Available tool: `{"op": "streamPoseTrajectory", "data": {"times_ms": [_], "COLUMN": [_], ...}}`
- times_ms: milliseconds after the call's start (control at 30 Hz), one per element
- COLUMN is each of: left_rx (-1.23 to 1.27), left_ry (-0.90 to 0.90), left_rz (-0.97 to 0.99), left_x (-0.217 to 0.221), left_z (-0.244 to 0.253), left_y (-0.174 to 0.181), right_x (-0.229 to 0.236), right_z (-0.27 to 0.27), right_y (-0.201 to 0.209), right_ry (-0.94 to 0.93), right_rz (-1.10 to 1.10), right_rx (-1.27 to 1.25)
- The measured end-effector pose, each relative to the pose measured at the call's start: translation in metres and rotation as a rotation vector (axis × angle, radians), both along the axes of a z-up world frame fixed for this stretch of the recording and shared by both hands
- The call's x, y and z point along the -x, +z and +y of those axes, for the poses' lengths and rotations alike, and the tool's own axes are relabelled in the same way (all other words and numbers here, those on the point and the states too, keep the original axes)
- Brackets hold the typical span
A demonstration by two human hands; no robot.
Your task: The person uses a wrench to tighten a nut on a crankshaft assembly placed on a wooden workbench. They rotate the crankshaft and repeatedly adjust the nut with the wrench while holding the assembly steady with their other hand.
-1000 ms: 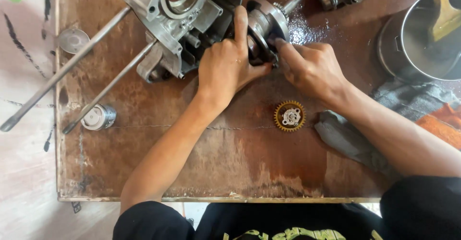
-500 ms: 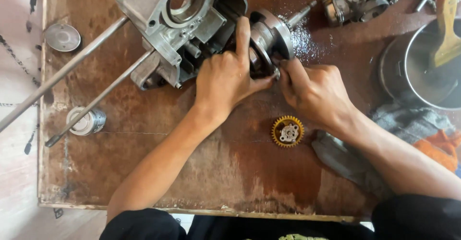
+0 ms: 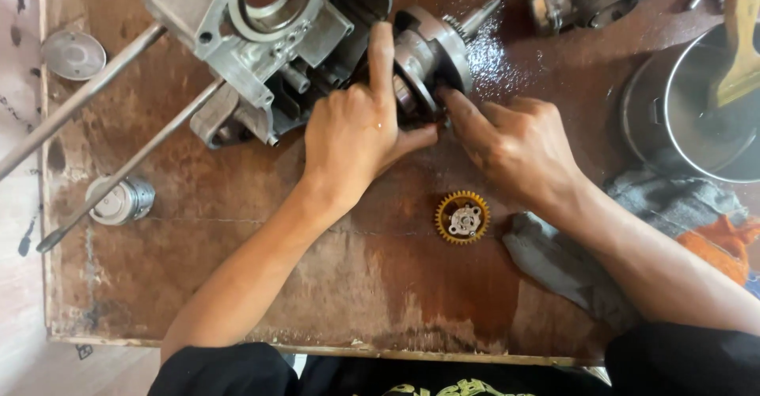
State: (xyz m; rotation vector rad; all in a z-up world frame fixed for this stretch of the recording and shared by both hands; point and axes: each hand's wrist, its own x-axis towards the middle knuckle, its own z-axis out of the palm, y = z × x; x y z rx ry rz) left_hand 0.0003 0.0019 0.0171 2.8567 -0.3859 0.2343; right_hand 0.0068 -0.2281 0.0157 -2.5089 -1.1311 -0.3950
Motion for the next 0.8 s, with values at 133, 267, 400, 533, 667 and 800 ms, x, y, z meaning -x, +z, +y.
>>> {"op": "streamPoseTrajectory", "data": {"times_ms": [133,267,400,533,667,800], "left_rx": [-0.004,-0.067,-0.045,-0.029,-0.010,0.035], "left_ry": [0.010,0.031,0.012,0.005,0.004,-0.019], "left_rz": [0.040,0.187,0.059,0.065,0.027,0.031], "left_x": [0.001,0.001,0.000,0.002,0.001,0.003], "left_z": [-0.001,-0.006,-0.003,-0.002,-0.001,-0.001], "left_y": [0.000,0.003,-0.002,-0.001,0.001,-0.002], "right_x": [0.000,-0.007,-0.004,0.000,0.001,0.007], "right_z": [-0.006,-0.005,-0.005,-0.003,-0.002,-0.039], "right_y": [-0.005,-0.021,-0.021,-0.018,-0.019,0.029], "right_ry": [0.028,0.057,0.035,0.025,-0.001,-0.090], "right_rz": [0.002,-0.090,-0.062,-0.018,-0.059,0.225], "right_rx": [0.013,-0.037,0.038,0.022,0.057,0.003]}}
